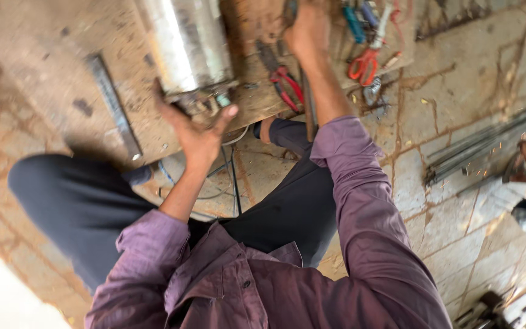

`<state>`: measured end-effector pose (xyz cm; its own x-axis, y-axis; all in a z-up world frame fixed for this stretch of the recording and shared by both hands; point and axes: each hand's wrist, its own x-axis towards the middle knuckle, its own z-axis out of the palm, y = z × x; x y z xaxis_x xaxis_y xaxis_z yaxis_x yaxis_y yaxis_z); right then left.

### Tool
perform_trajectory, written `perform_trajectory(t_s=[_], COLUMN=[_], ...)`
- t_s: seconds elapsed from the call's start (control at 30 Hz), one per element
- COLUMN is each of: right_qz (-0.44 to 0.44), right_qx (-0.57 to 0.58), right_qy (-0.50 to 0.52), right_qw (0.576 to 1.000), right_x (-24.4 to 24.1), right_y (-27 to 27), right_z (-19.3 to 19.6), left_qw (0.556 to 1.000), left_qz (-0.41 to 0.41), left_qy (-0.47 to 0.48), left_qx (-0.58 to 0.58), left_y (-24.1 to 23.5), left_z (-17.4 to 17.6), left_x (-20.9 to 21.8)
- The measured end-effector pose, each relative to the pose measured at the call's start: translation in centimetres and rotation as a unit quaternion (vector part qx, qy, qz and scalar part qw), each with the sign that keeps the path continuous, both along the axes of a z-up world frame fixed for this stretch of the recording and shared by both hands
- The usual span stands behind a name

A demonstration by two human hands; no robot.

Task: The person is repairing an electromechanical motor by sitting on the floor and using pliers to manipulate wires, a hammer to strike the casing, and a screwdriver to probe components.

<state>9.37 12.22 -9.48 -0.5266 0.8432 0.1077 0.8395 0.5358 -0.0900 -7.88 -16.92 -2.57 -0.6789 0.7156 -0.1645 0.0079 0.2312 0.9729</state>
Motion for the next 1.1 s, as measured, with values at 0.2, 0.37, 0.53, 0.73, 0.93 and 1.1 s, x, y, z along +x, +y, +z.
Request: perform_trajectory(t_s=[0.2,0.37,0.53,0.73,0.93,1.1], right_qz=[-0.071,-0.136,-0.004,-0.158,0.004,-0.153], right_qx=[-0.077,0.059,-0.242,-0.368,-0.435,-0.633], right_qy=[0.22,0.418,0.78,0.782,0.751,0.668], right_qw=[0.97,0.896,0.577,0.478,0.497,0.359], right_x=[2.9,7.3,6.3,-4.8,-5.4,-4.9], right_y=[1.7,2.2,-3.4,-14.0,-14.7,-13.7], right_z=[-0.7,2.8,14.3,17.9,19.1,15.1], left_qw=[0.999,0.998,0.998,0.996,0.997,0.995], left_qz=[-0.003,-0.017,-0.006,-0.016,-0.035,-0.041], left_qy=[0.049,0.064,0.06,0.087,0.07,0.087], left_qx=[-0.013,-0.012,-0.002,-0.019,-0.017,-0.017], left_y=[0.1,-0.2,0.0,-0.1,-0.1,-0.2], left_z=[-0.4,-0.3,-0.2,0.2,-0.1,0.3], left_x=[-0.2,-0.3,-0.4,-0.6,-1.0,-1.2])
